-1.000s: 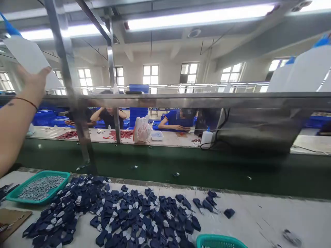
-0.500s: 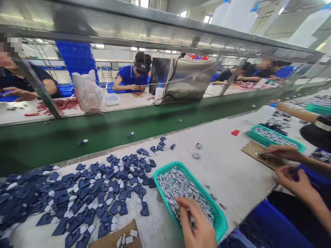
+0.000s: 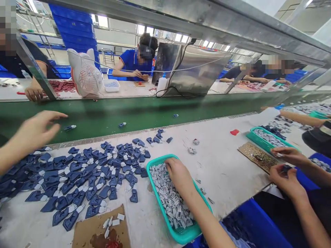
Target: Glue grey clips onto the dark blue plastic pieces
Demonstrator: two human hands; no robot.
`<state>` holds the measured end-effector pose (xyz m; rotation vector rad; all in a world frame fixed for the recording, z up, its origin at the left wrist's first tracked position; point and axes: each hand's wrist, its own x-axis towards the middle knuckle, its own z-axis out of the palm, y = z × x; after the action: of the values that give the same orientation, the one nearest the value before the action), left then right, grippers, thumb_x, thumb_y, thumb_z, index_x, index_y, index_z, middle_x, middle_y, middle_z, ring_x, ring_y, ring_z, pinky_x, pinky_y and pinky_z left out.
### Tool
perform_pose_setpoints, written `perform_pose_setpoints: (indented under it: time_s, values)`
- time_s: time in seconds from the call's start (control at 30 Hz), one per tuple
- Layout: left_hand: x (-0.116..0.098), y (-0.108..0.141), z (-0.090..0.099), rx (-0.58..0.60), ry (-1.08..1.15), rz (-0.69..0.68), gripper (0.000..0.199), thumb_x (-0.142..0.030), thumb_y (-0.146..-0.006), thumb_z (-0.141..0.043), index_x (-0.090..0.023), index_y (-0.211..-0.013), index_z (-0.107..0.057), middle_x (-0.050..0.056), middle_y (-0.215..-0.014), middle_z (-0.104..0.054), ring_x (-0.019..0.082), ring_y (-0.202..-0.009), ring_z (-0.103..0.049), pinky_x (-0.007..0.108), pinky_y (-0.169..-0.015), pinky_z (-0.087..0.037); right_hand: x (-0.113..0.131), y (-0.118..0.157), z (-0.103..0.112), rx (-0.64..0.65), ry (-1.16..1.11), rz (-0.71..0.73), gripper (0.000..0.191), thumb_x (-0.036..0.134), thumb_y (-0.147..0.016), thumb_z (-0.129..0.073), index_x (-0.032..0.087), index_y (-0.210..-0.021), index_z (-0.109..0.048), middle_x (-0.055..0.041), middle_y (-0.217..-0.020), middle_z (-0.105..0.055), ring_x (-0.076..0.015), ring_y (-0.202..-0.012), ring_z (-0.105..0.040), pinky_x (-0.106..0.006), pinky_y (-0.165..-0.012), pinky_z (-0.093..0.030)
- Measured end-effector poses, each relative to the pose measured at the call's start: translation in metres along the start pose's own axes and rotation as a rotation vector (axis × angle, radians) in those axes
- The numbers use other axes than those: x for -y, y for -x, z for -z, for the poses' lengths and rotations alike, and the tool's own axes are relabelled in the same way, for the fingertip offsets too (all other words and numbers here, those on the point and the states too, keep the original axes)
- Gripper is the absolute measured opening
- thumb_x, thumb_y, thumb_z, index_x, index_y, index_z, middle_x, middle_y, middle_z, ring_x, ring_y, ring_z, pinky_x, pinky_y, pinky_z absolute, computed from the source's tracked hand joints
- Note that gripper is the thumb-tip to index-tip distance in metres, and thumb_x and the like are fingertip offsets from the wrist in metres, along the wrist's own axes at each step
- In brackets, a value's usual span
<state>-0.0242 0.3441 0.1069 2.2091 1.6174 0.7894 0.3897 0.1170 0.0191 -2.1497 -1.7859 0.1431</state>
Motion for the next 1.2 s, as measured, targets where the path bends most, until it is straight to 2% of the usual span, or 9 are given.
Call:
perform_pose_setpoints:
  time_s: [0.1,0.27,0.4,0.57,0.7,0.77,0.93,1.1,1.2]
  values:
    - [0.013,0.000,-0.028,0.133,-0.101,0.041,0.036,-0.020,-0.092,-0.053,-0.005,-0.125,-0.059,0.020,-0.138,-0.055,0.040,-0.131,-0.051,0.055,-0.110,-0.038,-0.003,0.000,0.001,0.042,-0.009,0.038,0.025,0.012,-0.088,-0.048,0.018,-0.092,-0.072,-0.0117,-0.093,-0.074,-0.0277,-0.088,-0.071,-0.041,-0.082,-0.057]
    - [0.028,-0.002,-0.048,0.138,-0.123,0.176,0.031,-0.034,-0.091,-0.048,-0.008,-0.103,-0.059,0.023,-0.132,-0.053,0.054,-0.130,-0.046,0.066,-0.103,-0.039,-0.009,0.001,0.008,0.113,-0.021,0.073,0.036,0.002,-0.085,-0.047,0.018,-0.099,-0.076,-0.0105,-0.094,-0.074,-0.0241,-0.082,-0.072,-0.036,-0.077,-0.058]
    - [0.031,0.000,-0.046,0.103,-0.106,0.217,0.017,-0.031,-0.089,-0.049,-0.014,-0.088,-0.051,0.017,-0.118,-0.055,0.051,-0.132,-0.045,0.064,-0.106,-0.036,-0.012,-0.001,0.012,0.171,-0.025,0.091,0.038,0.000,-0.084,-0.050,0.018,-0.101,-0.078,-0.0111,-0.095,-0.074,-0.0243,-0.085,-0.073,-0.035,-0.079,-0.058]
    - [0.034,-0.005,-0.043,0.071,-0.019,0.316,0.018,-0.026,-0.076,-0.060,-0.018,-0.069,-0.045,0.013,-0.098,-0.062,0.049,-0.128,-0.050,0.063,-0.107,-0.038,-0.013,-0.001,0.014,0.194,-0.059,0.092,0.027,0.006,-0.084,-0.056,0.018,-0.096,-0.077,-0.0090,-0.087,-0.073,-0.0227,-0.075,-0.071,-0.033,-0.069,-0.057]
    - [0.025,-0.006,-0.038,-0.014,0.132,0.396,0.018,-0.022,-0.069,-0.068,-0.017,-0.075,-0.051,0.008,-0.095,-0.066,0.044,-0.124,-0.054,0.064,-0.110,-0.035,-0.011,0.002,0.015,0.176,-0.088,0.090,0.026,0.007,-0.085,-0.054,0.018,-0.097,-0.075,-0.0077,-0.086,-0.069,-0.0199,-0.068,-0.069,-0.032,-0.066,-0.056]
    - [0.017,0.001,-0.036,-0.078,0.259,0.431,0.023,-0.024,-0.070,-0.069,-0.015,-0.086,-0.055,0.008,-0.101,-0.067,0.035,-0.110,-0.063,0.059,-0.106,-0.042,-0.008,0.004,0.015,0.163,-0.099,0.086,0.023,0.010,-0.086,-0.054,0.018,-0.094,-0.074,-0.0077,-0.088,-0.068,-0.0190,-0.067,-0.068,-0.032,-0.066,-0.055]
    - [-0.008,0.045,-0.029,-0.119,0.598,0.448,0.038,-0.030,-0.072,-0.073,-0.012,-0.103,-0.058,0.012,-0.108,-0.071,0.018,-0.081,-0.066,0.036,-0.085,-0.057,-0.003,0.004,0.009,0.109,-0.142,0.067,0.016,0.016,-0.086,-0.057,0.021,-0.081,-0.072,-0.0080,-0.087,-0.070,-0.0219,-0.074,-0.069,-0.034,-0.070,-0.056]
    - [-0.037,0.121,-0.020,-0.006,0.883,0.544,0.041,-0.029,-0.070,-0.079,-0.015,-0.106,-0.065,0.003,-0.094,-0.072,0.014,-0.070,-0.064,0.024,-0.065,-0.055,0.002,0.007,0.012,0.054,-0.229,0.056,0.009,0.020,-0.086,-0.058,0.021,-0.081,-0.066,-0.0072,-0.081,-0.073,-0.0247,-0.077,-0.071,-0.036,-0.070,-0.058]
    - [-0.057,0.171,-0.024,0.181,1.009,0.619,0.034,-0.027,-0.075,-0.070,-0.018,-0.108,-0.066,-0.003,-0.082,-0.062,0.008,-0.054,-0.055,0.018,-0.049,-0.044,0.023,0.021,0.026,0.031,-0.293,0.084,0.010,0.027,-0.091,-0.056,0.022,-0.086,-0.063,-0.0056,-0.081,-0.074,-0.0233,-0.076,-0.072,-0.034,-0.069,-0.058]
